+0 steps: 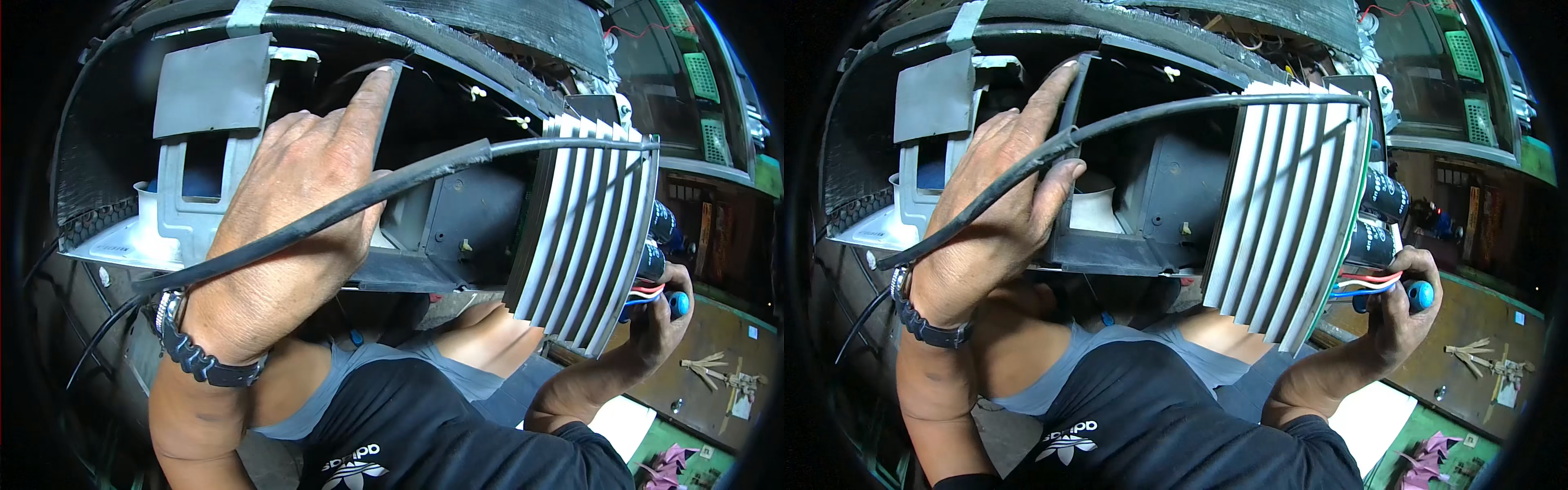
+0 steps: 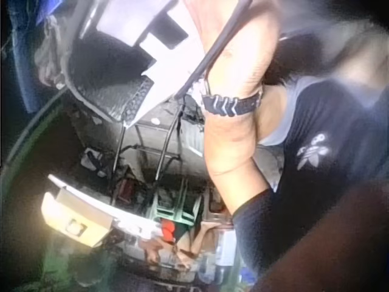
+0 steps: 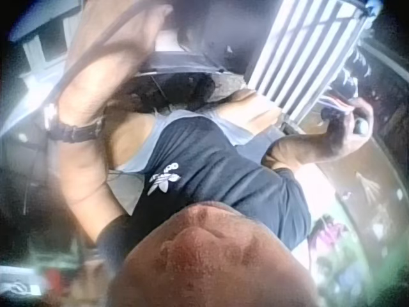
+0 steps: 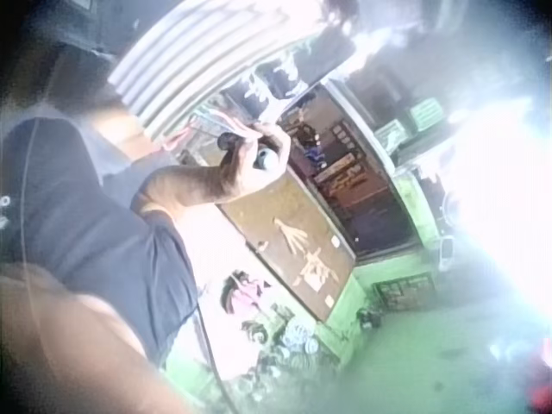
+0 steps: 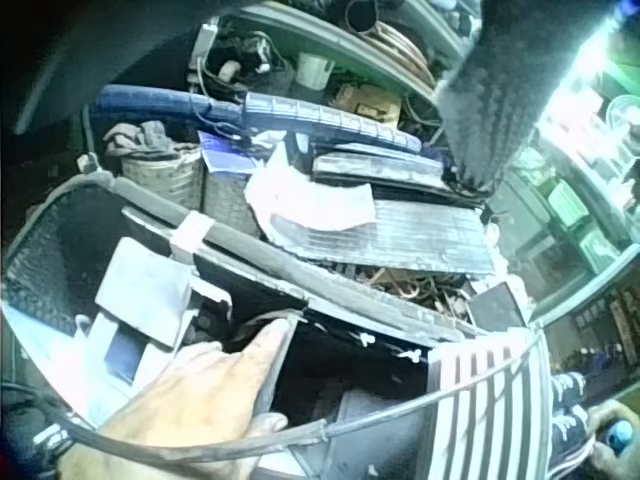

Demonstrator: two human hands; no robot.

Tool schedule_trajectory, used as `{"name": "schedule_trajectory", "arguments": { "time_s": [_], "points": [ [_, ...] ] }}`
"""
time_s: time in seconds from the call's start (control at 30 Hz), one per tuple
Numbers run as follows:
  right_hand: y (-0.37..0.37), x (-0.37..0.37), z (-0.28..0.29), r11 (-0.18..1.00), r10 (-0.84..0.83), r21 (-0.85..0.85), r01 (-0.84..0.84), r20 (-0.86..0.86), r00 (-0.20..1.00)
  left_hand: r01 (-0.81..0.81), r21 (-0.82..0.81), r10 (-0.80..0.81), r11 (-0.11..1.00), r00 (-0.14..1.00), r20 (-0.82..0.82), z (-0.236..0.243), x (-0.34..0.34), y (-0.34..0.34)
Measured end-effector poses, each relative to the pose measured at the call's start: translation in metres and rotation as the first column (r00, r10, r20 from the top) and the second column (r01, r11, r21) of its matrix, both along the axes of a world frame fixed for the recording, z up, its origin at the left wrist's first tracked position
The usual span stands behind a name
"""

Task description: The person removes and manipulates the control circuit board of an air conditioner unit using pliers and a screwdriver, detaching wires and screws.

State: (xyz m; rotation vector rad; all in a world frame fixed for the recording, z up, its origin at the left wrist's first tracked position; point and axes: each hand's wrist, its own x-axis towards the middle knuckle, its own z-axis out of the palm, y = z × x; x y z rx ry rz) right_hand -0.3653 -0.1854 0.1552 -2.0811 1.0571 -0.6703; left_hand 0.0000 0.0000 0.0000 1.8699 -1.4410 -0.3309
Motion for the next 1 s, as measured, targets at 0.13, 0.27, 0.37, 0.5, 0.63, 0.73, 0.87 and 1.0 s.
{"name": "schedule_trajectory", "arguments": {
  "time_s": [0.13, 0.27, 0.37, 0.5, 0.63, 0.73, 0.87, 1.0],
  "points": [
    [0.0, -0.001, -0.004, 1.0, -0.018, -0.013, 0.018, 0.009, 1.0, 0.009, 0.011, -0.008, 1.0, 1.0, -0.016, -0.003, -0.001, 0.002],
    [-0.001, -0.001, -0.007, 1.0, -0.006, -0.029, 0.007, 0.013, 1.0, 0.012, 0.039, -0.011, 0.999, 0.999, -0.033, 0.001, -0.001, 0.001],
    [0.001, -0.002, -0.005, 0.999, -0.03, 0.028, 0.029, 0.015, 0.999, 0.02, 0.087, -0.017, 0.996, 1.0, -0.025, 0.007, 0.002, 0.001],
    [-0.002, 0.001, -0.007, 1.0, -0.002, -0.014, 0.003, 0.04, 0.999, 0.041, 0.073, -0.038, 0.996, 0.999, -0.036, 0.003, 0.002, 0.001],
    [-0.006, 0.0, -0.006, 1.0, 0.019, -0.016, -0.019, 0.011, 1.0, 0.049, 0.306, -0.05, 0.951, 0.999, -0.005, 0.01, -0.01, -0.002],
    [-0.006, 0.001, -0.008, 0.998, 0.027, -0.051, -0.027, -0.001, 1.0, -0.068, 0.272, 0.06, 0.96, 0.997, 0.037, 0.0, -0.02, -0.011],
    [-0.003, -0.004, -0.007, 0.999, -0.044, 0.03, 0.043, 0.04, 0.998, -0.097, 0.141, 0.107, 0.985, 0.992, -0.063, -0.01, -0.025, -0.005],
    [-0.008, -0.011, -0.012, 1.0, -0.003, -0.028, 0.005, 0.057, 0.998, -0.096, 0.085, 0.099, 0.992, 0.994, -0.036, -0.006, -0.028, -0.005]
  ]
}}
